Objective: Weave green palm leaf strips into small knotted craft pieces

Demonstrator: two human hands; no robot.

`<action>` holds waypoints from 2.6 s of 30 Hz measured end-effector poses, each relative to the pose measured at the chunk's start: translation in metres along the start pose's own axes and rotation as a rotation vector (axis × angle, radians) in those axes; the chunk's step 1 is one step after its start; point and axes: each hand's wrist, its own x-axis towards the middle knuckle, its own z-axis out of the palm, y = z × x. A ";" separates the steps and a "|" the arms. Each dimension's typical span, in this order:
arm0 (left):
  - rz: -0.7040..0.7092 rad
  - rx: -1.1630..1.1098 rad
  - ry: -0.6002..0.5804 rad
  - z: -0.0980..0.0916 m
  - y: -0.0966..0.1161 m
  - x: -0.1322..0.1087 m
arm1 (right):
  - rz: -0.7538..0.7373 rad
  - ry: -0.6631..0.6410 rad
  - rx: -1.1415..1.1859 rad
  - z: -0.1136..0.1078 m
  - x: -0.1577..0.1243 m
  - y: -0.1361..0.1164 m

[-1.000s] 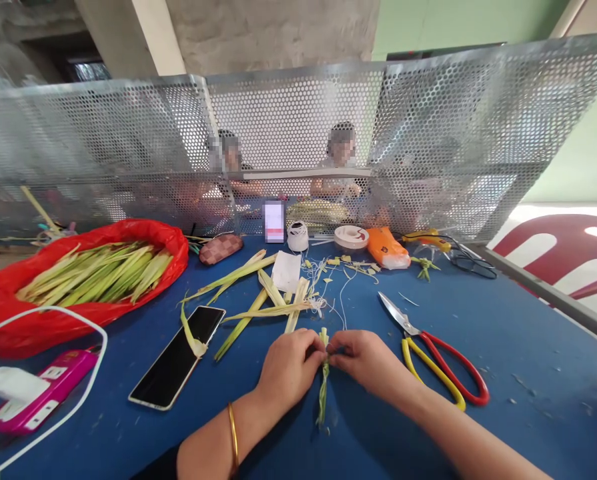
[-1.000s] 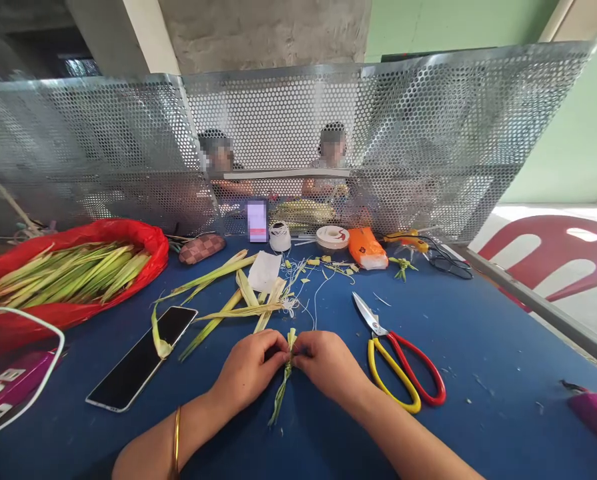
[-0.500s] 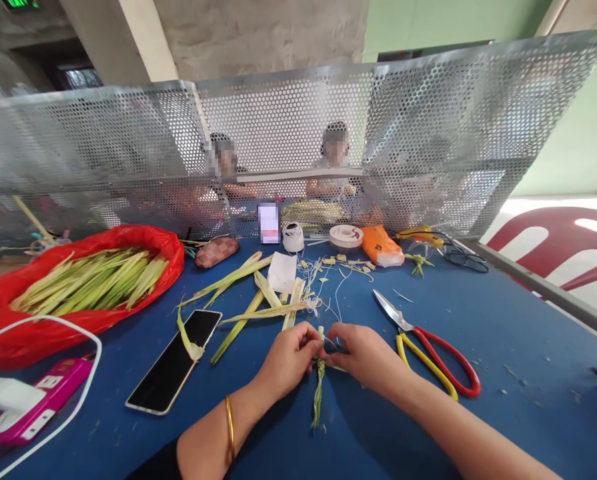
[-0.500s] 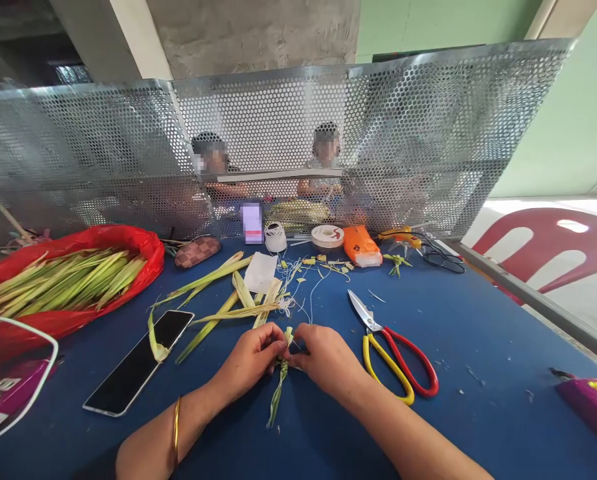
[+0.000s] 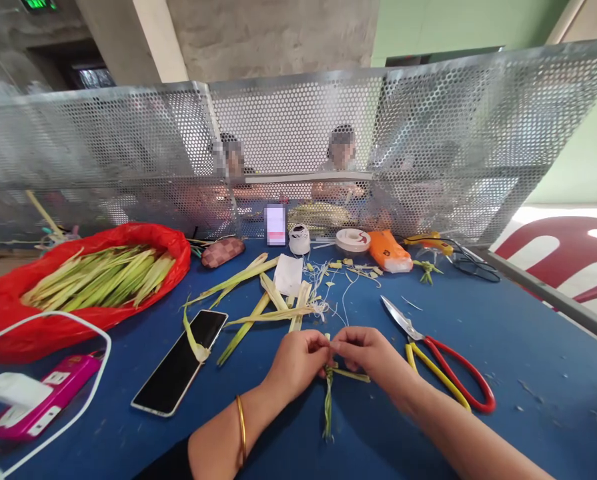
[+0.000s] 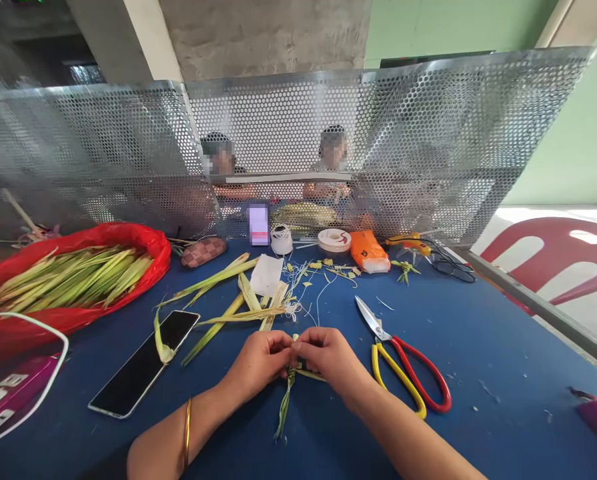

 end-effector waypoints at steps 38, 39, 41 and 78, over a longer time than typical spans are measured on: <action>-0.158 -0.278 -0.002 -0.008 0.013 0.000 | -0.722 -0.165 -0.853 -0.013 -0.015 -0.016; -0.151 -0.283 -0.009 -0.007 0.012 0.000 | -0.683 -0.219 -0.777 -0.014 -0.016 -0.018; -0.120 -0.292 -0.019 -0.007 0.012 0.000 | -0.562 -0.329 -0.600 -0.018 -0.015 -0.020; 0.703 1.243 0.232 -0.006 0.002 -0.014 | -0.360 -0.032 -0.457 -0.004 0.011 0.021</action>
